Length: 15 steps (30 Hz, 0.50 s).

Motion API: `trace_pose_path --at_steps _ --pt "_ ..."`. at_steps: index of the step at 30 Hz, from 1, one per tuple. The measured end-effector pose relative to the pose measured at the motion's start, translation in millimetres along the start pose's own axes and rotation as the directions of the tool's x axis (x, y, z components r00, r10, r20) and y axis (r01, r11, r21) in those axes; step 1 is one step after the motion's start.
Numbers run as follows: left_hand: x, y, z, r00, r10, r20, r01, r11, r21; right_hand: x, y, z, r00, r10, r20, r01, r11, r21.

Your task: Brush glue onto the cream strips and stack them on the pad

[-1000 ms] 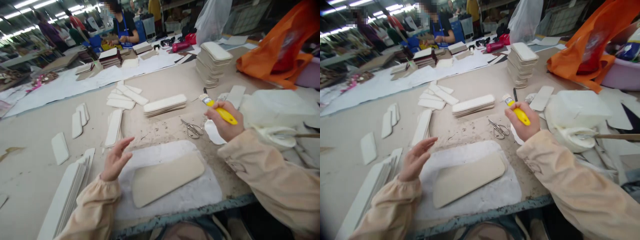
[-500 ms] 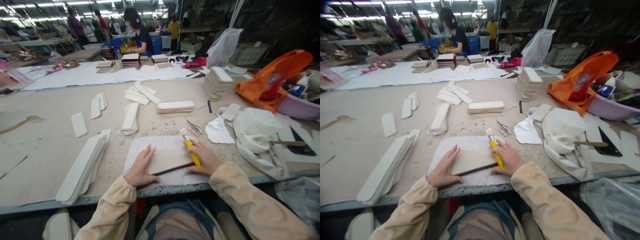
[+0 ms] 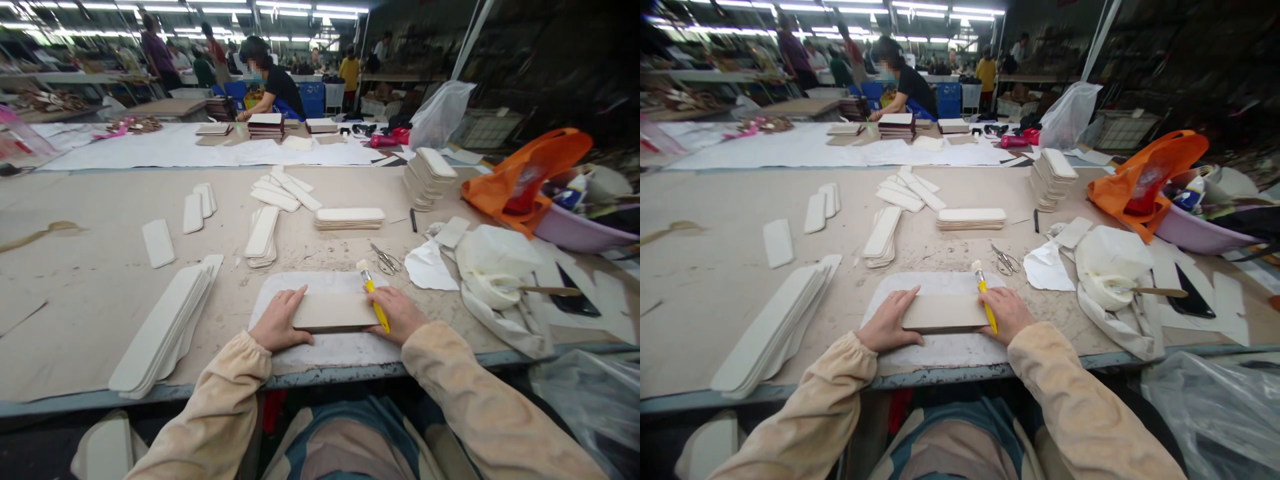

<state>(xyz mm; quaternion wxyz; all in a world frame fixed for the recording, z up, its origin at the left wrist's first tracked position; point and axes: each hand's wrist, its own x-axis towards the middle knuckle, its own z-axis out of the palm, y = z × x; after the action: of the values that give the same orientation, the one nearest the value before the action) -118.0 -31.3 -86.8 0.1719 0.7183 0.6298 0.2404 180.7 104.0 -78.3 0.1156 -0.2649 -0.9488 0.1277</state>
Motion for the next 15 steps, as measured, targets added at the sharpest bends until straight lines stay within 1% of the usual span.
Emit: trace_pose_path --at_steps 2,4,6,7,8,10,11,13,15 --pt "-8 -2 1.5 0.999 -0.017 -0.043 0.014 0.997 -0.079 -4 -5 -5 0.999 0.008 -0.051 -0.007 1.0 0.014" --pt "-16 -4 2.1 0.995 -0.038 -0.095 0.021 0.984 -0.179 -8 -16 -13 0.989 0.055 -0.136 -0.042 0.995 0.091" --pt "-21 -5 1.9 0.991 -0.059 -0.118 0.027 0.967 -0.253 -9 -32 -21 0.959 0.165 -0.229 -0.105 0.962 0.252" --pt "-22 -5 1.7 0.991 -0.067 -0.113 0.034 0.962 -0.272 -9 -42 -24 0.935 0.242 -0.26 -0.14 0.924 0.356" --pt "-22 -5 1.4 0.992 -0.072 -0.102 0.041 0.959 -0.281 -7 -53 -25 0.908 0.322 -0.269 -0.169 0.868 0.467" --pt "-20 -5 1.2 0.994 -0.078 -0.081 0.052 0.956 -0.288 -1 -74 -24 0.869 0.444 -0.219 -0.195 0.713 0.673" --pt "-19 -5 1.3 0.994 -0.082 -0.079 0.056 0.954 -0.293 5 -85 -22 0.863 0.475 -0.173 -0.195 0.629 0.753" --pt "-18 -5 1.8 0.992 -0.094 -0.082 0.064 0.95 -0.306 17 -102 -14 0.867 0.491 -0.081 -0.192 0.481 0.855" --pt "-17 -5 2.4 0.991 -0.103 -0.088 0.071 0.947 -0.315 30 -114 -4 0.874 0.486 -0.027 -0.192 0.396 0.898"
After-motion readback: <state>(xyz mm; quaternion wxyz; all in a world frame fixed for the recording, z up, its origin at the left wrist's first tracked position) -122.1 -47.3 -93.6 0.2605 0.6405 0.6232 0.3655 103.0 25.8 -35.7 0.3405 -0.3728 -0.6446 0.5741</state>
